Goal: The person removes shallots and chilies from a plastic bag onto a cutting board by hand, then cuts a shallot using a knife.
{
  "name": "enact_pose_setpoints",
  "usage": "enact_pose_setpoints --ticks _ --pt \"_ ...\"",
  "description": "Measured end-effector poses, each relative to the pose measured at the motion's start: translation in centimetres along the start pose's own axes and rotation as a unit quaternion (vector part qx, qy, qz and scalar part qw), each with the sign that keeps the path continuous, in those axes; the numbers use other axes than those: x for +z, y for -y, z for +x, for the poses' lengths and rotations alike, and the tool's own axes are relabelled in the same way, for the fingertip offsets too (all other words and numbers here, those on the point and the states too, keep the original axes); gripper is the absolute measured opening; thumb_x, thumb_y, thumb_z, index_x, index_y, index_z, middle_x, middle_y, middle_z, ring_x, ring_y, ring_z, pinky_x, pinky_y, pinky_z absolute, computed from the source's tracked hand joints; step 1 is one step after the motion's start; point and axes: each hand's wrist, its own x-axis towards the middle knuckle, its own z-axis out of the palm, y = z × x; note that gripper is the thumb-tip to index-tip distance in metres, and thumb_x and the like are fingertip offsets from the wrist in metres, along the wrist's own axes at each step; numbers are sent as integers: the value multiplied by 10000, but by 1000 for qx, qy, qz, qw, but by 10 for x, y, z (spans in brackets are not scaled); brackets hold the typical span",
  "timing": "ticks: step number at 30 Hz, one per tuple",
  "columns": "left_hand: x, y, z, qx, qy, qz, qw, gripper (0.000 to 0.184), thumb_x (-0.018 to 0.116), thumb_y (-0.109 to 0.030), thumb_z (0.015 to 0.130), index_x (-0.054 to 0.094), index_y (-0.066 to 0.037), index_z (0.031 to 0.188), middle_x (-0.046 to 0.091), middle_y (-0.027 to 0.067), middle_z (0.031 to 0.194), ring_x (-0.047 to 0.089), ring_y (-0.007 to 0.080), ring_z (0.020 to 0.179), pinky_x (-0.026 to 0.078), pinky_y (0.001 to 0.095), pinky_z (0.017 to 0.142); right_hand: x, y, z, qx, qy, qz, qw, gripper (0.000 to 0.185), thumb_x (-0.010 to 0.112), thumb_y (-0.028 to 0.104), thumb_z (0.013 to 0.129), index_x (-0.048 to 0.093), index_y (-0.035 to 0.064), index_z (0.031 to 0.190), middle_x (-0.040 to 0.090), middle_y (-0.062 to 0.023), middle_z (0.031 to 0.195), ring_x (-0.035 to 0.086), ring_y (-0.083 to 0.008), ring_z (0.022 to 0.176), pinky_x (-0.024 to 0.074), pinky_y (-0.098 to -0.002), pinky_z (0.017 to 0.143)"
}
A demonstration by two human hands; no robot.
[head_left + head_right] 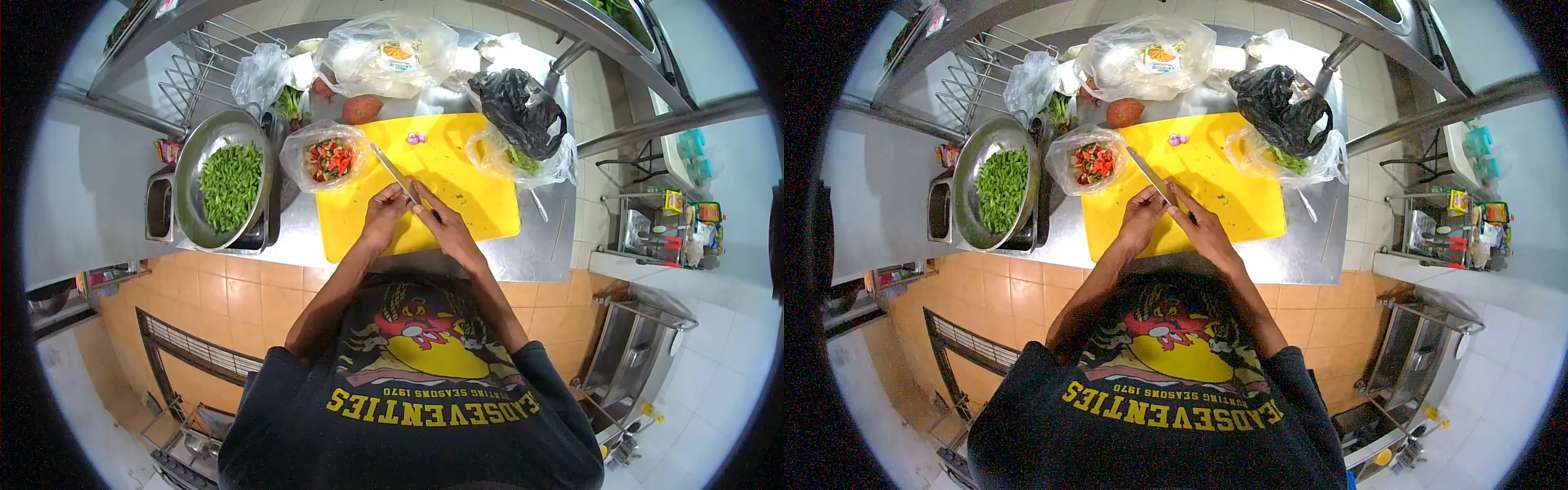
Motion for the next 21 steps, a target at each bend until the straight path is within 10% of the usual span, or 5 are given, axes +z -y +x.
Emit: enact_pose_setpoints --ticks 11,16,19,21 --pt "2 -8 -1 32 28 120 992 265 518 -59 984 607 -18 1230 642 5 1025 567 101 901 444 259 888 -8 4 -2 19 8 -60 998 541 540 416 962 416 220 1451 544 -190 1345 614 -303 1068 449 -365 931" --pt "3 -7 -4 36 20 122 992 281 489 -66 999 595 -20 1256 639 3 1044 563 110 930 444 263 889 -6 1 0 26 19 -81 996 574 541 432 953 375 266 1477 605 -135 1267 636 -199 825 521 -295 666" --pt "-2 -6 -5 33 23 145 989 274 494 -65 996 605 -22 1243 637 0 1033 561 109 959 442 261 898 -2 -18 6 -32 13 -84 996 562 553 392 957 391 222 1468 537 -130 1379 587 -239 1167 477 -321 914" --pt "-4 -5 -5 19 20 147 989 267 504 -45 985 618 -21 1225 632 -7 1023 558 107 971 439 258 903 2 -27 8 -67 -5 -87 994 565 569 395 947 409 214 1458 589 -149 1131 554 -226 913 475 -322 804"
